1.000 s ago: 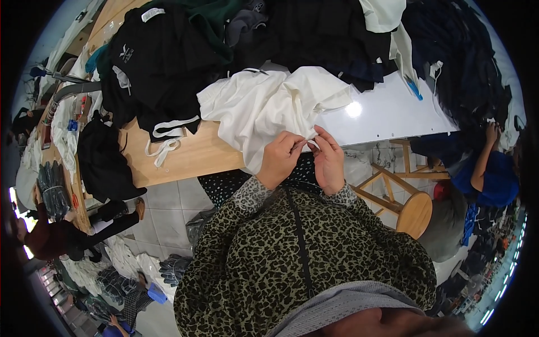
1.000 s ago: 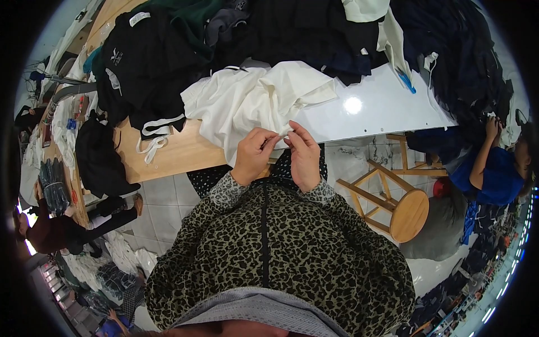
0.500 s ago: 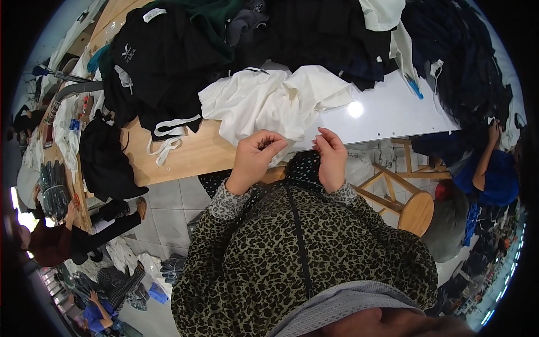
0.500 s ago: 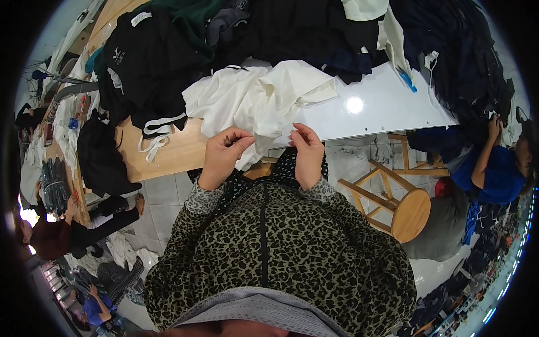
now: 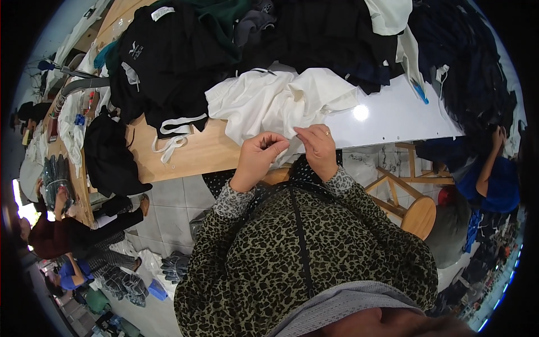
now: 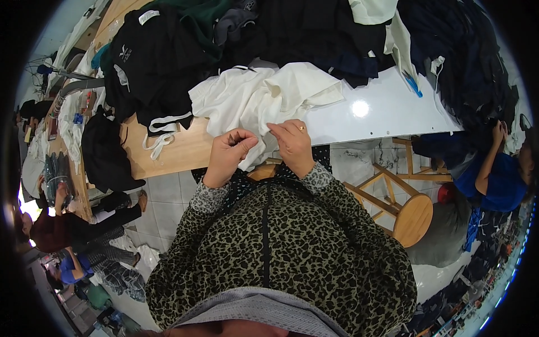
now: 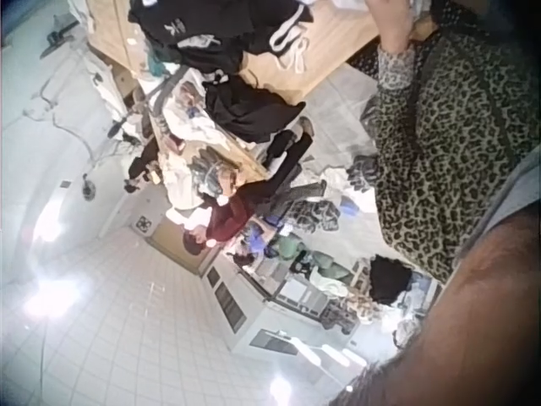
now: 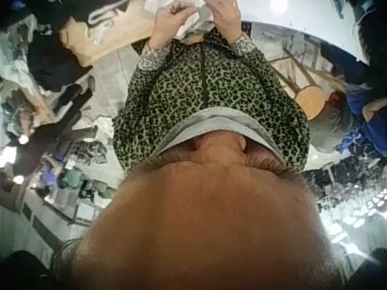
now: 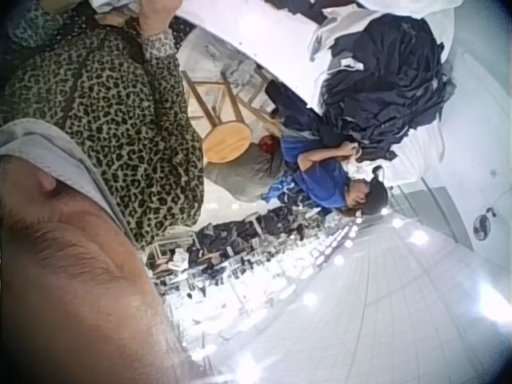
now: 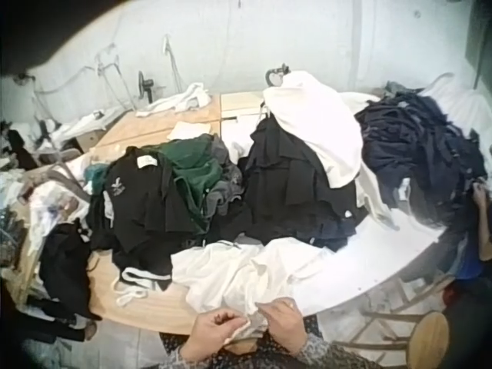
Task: Trimming loose threads from a white garment using thread snips in a factory setting.
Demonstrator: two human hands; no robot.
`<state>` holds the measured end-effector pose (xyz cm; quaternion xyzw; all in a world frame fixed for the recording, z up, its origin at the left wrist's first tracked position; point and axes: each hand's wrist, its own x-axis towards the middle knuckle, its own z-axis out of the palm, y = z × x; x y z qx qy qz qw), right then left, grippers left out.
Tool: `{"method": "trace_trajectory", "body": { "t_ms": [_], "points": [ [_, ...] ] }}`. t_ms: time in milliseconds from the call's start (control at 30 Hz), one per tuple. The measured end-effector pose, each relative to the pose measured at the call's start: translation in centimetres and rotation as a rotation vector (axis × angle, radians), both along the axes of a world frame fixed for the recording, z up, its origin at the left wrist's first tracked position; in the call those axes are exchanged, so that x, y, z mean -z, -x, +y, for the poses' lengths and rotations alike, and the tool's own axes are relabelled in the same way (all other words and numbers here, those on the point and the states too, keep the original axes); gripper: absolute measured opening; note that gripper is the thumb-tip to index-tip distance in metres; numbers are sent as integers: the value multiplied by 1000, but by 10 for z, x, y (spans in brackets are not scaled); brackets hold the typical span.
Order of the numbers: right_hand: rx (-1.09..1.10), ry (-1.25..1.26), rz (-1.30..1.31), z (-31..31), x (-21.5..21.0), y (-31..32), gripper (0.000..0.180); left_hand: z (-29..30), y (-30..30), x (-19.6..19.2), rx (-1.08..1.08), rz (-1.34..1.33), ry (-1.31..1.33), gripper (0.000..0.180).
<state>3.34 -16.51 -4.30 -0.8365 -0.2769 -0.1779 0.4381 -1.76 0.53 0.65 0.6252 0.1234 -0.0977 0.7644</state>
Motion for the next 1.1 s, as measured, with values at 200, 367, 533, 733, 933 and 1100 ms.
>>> {"method": "trace_trajectory", "body": {
  "t_ms": [200, 367, 533, 733, 933, 1100],
  "points": [
    [9, -82, 182, -19, -9, 8, 8, 2, -3, -3, -12, 100, 102, 10],
    [-98, -465, 1033, -30, -22, 6, 5, 3, -9, -5, 29, 130, 119, 11],
    [-261, -661, 905, -29, -29, -3, 6, -1, -11, -10, 35, 59, 104, 12],
    [-332, -577, 787, -29, -34, -3, 8, -10, -34, -30, 98, -119, 10, 14],
    [-461, -536, 982, -38, -23, -4, 8, -25, -64, -40, 367, -219, -267, 11],
    [-367, -537, 815, -38, -22, -3, 7, -35, -70, -42, 372, -238, -333, 13]
  ]
}}
